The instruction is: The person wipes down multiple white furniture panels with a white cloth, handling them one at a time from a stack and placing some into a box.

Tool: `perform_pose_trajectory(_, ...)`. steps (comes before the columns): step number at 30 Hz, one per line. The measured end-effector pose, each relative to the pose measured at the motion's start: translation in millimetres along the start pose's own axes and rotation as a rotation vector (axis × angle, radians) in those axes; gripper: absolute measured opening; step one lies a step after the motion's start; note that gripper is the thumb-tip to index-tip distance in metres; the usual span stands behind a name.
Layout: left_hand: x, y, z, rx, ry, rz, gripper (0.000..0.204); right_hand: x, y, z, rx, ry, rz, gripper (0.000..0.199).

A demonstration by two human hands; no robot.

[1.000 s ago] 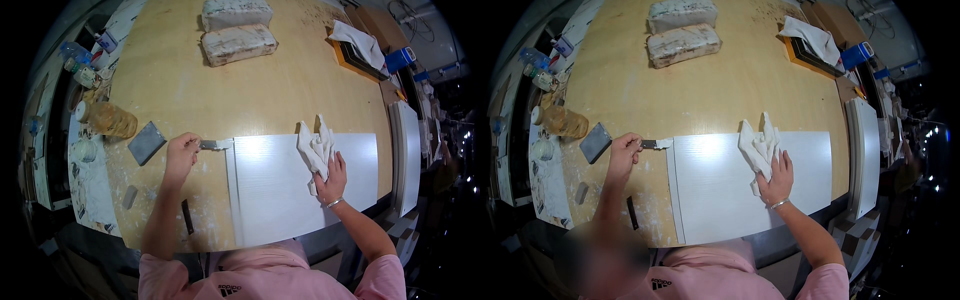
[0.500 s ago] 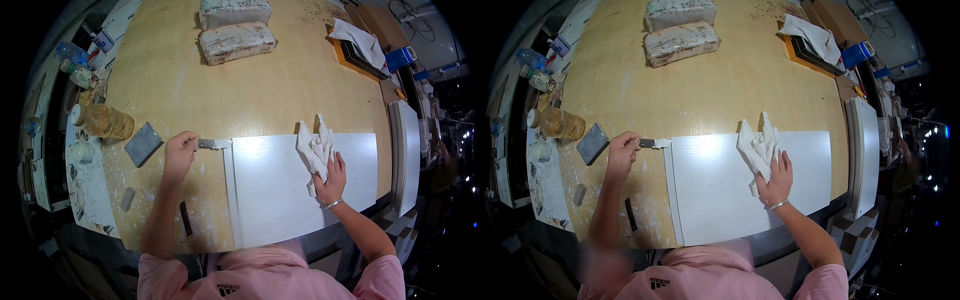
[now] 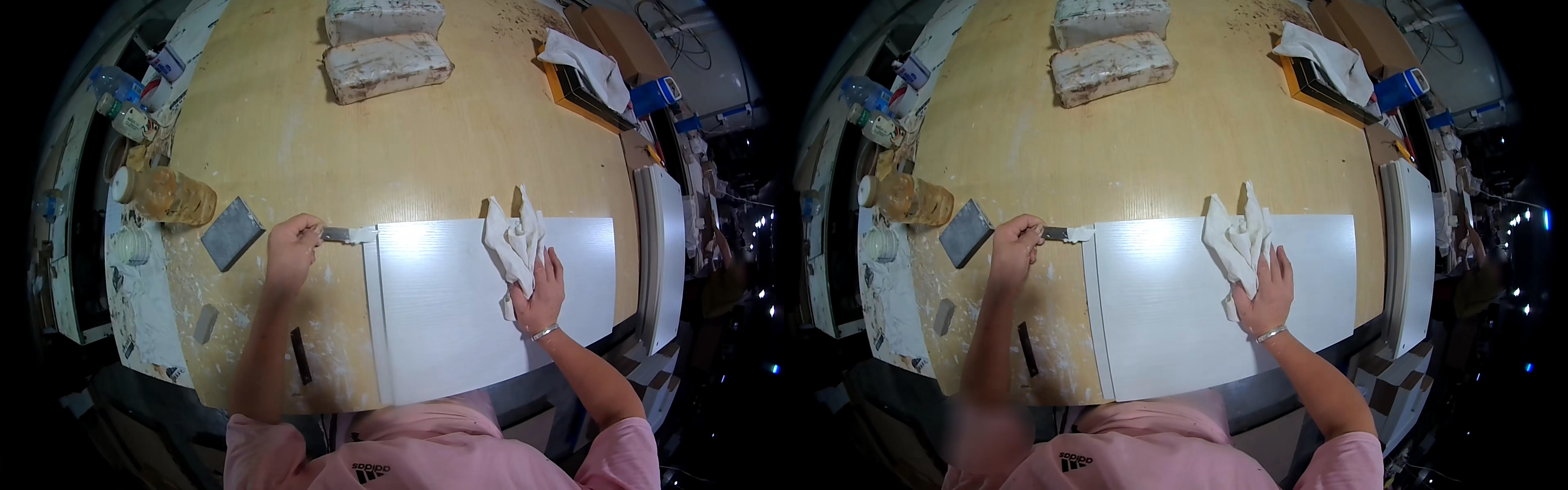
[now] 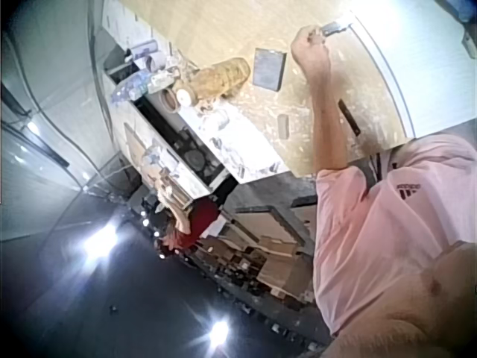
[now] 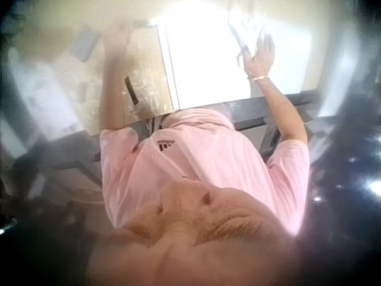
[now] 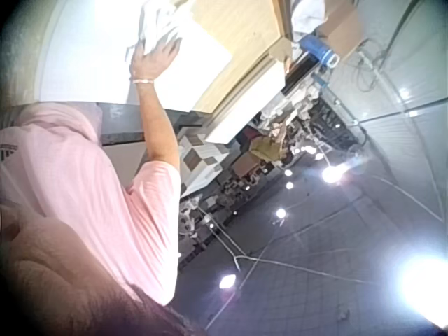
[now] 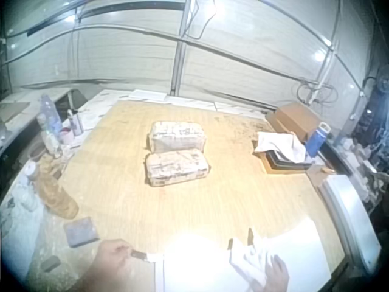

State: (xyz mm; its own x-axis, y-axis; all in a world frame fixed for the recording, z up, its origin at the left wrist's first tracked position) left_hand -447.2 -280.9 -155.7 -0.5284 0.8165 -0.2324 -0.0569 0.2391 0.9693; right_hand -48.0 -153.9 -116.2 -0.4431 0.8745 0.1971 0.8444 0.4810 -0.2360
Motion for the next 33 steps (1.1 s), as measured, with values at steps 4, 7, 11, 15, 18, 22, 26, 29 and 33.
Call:
perform_pose_trajectory(4, -0.8, 0.2, -0.8, 0.022, 0.004, -0.003, 0.010, -0.9, 2.1, 1.4, -0.002, 0.005, -0.006, 0.061)
perform_pose_trajectory(7, -0.9, -1.9, -1.9, 0.043, 0.026, -0.005, 0.010, -0.8, 1.1, 0.6, 0.002, 0.004, -0.003, 0.061)
perform_pose_trajectory(11, -1.1, 2.0, -2.2, -0.017, 0.022, 0.007, 0.010, -0.5, 1.1, 0.4, 0.000, 0.005, -0.011, 0.061)
perform_pose_trajectory(15, 0.0, -2.1, -1.4, 0.040, 0.021, 0.030, 0.012, -0.4, 0.9, 0.6, -0.003, 0.004, -0.006, 0.061)
perform_pose_trajectory(18, 0.5, -4.2, -6.7, 0.066, 0.063, 0.048, 0.012, -0.3, 0.7, 0.2, -0.002, 0.004, -0.004, 0.061)
perform_pose_trajectory(22, -3.5, 4.5, -7.5, 0.050, 0.081, 0.042, 0.012, -0.4, 1.3, 0.8, 0.000, 0.008, -0.007, 0.061)
perform_pose_trajectory(26, -4.1, 8.7, -4.0, 0.076, 0.096, 0.035, 0.011, 0.6, -1.0, -1.2, -0.004, 0.001, -0.007, 0.061)
perform_pose_trajectory(29, -2.8, 3.9, -12.9, 0.081, 0.113, 0.058, 0.011, -1.0, 0.6, -0.1, -0.008, -0.001, 0.000, 0.061)
perform_pose_trajectory(33, -2.8, 2.2, -15.6, 0.087, 0.107, 0.066, 0.011, 0.3, 0.0, -1.1, -0.007, 0.001, -0.010, 0.060)
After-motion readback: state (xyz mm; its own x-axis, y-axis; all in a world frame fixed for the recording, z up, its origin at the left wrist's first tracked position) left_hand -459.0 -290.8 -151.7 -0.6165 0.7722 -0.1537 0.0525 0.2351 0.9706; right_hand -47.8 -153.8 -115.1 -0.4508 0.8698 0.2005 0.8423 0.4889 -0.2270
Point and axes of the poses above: each hand's wrist, its own x-axis towards the middle knuckle, its own z-axis out of the palm, y = z × x, the point moved 3 cm from there along x, towards the middle knuckle, and after that the axes turned 8 degrees about z, right-handed, at the moved point
